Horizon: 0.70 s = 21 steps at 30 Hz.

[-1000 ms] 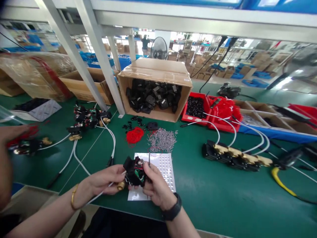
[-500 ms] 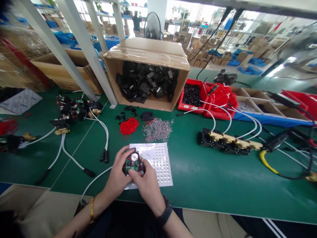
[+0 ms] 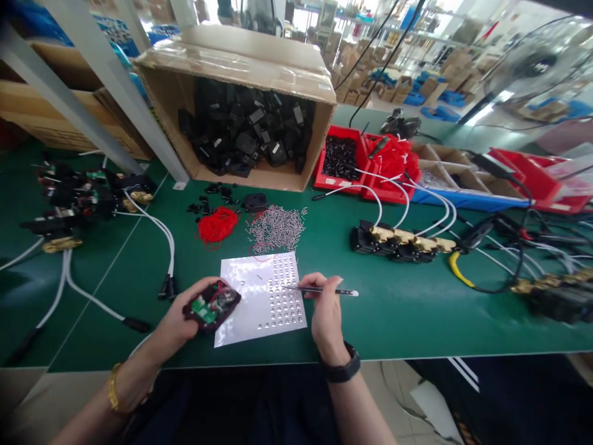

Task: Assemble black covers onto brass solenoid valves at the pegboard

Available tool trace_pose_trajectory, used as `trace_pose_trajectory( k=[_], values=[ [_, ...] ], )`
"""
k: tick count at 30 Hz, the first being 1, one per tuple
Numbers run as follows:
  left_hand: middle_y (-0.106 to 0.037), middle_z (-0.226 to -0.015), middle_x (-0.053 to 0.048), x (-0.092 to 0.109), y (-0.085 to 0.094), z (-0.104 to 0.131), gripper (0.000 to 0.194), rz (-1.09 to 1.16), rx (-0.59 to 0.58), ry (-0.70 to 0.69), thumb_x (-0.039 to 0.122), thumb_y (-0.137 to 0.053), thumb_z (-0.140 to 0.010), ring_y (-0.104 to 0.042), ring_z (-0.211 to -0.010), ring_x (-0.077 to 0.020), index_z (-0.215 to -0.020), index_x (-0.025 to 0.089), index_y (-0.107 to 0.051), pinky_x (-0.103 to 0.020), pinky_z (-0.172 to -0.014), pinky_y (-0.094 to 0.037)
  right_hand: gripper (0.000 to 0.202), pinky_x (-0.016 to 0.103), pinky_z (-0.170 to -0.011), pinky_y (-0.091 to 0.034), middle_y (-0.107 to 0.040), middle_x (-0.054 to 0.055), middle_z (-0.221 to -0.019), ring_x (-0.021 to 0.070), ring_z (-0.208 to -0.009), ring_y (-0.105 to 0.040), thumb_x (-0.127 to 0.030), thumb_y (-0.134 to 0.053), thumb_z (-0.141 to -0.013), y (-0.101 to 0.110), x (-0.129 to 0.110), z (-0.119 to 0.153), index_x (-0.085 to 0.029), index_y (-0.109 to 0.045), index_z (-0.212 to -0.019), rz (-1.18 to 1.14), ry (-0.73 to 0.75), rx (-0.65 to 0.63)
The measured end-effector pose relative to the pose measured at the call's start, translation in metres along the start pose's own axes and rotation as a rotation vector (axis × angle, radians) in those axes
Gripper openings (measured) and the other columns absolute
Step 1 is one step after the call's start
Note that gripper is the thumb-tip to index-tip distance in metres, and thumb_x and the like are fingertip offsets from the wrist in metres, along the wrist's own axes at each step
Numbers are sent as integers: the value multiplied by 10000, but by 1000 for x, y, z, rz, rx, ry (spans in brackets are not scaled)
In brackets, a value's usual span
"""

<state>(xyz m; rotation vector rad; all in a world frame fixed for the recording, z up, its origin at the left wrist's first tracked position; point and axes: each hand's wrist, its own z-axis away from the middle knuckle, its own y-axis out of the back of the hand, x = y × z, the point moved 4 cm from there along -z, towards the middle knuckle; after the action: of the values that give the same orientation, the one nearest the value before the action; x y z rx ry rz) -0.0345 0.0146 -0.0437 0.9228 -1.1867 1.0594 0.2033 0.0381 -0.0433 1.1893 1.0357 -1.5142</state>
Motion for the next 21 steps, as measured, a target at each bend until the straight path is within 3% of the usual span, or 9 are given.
trace_pose_trajectory(
  k=[3,7,11,14,21],
  values=[
    [-533,-1139,-116,16,-18,-9,743,-284,-291,-45,733,-653,-489,-534,-992,-296,-969,169,-598,-371,-871,-436,654,192,-354,-314,-481,-9,-462,88,-377,-403,-714,-274,-824,2,17,-7,-163,-578,-647,-61,-159,-32],
    [-374,-1404,-139,14,-38,-23,651,-449,-452,-84,626,-705,-551,-399,-1239,-344,-1014,177,-613,-411,-1007,-347,415,237,-526,-496,-657,36,-637,150,-563,-621,-548,-676,-696,-16,34,-12,-155,-584,-795,-34,-187,-151],
    [-287,-1464,-121,8,-38,-29,807,-455,-511,-50,597,-682,-615,-324,-1312,-319,-1280,191,-473,-405,-1056,-295,319,296,-587,-539,-670,45,-648,185,-591,-651,-425,-702,-716,-18,43,-13,-147,-586,-821,79,-108,-66],
    [-244,-1477,-114,7,-35,-32,844,-451,-522,-27,579,-688,-623,-321,-1313,-322,-1328,198,-421,-408,-1058,-292,291,307,-588,-545,-675,58,-658,193,-592,-655,-422,-658,-758,-14,44,-12,-147,-589,-822,141,-72,5],
    [-243,-1473,-111,6,-36,-36,788,-440,-510,-34,544,-678,-660,-378,-1280,-322,-1324,199,-430,-418,-1036,-324,292,302,-591,-547,-684,62,-660,198,-606,-661,-443,-655,-756,-14,41,-15,-159,-594,-785,174,-78,-91]
  ],
)
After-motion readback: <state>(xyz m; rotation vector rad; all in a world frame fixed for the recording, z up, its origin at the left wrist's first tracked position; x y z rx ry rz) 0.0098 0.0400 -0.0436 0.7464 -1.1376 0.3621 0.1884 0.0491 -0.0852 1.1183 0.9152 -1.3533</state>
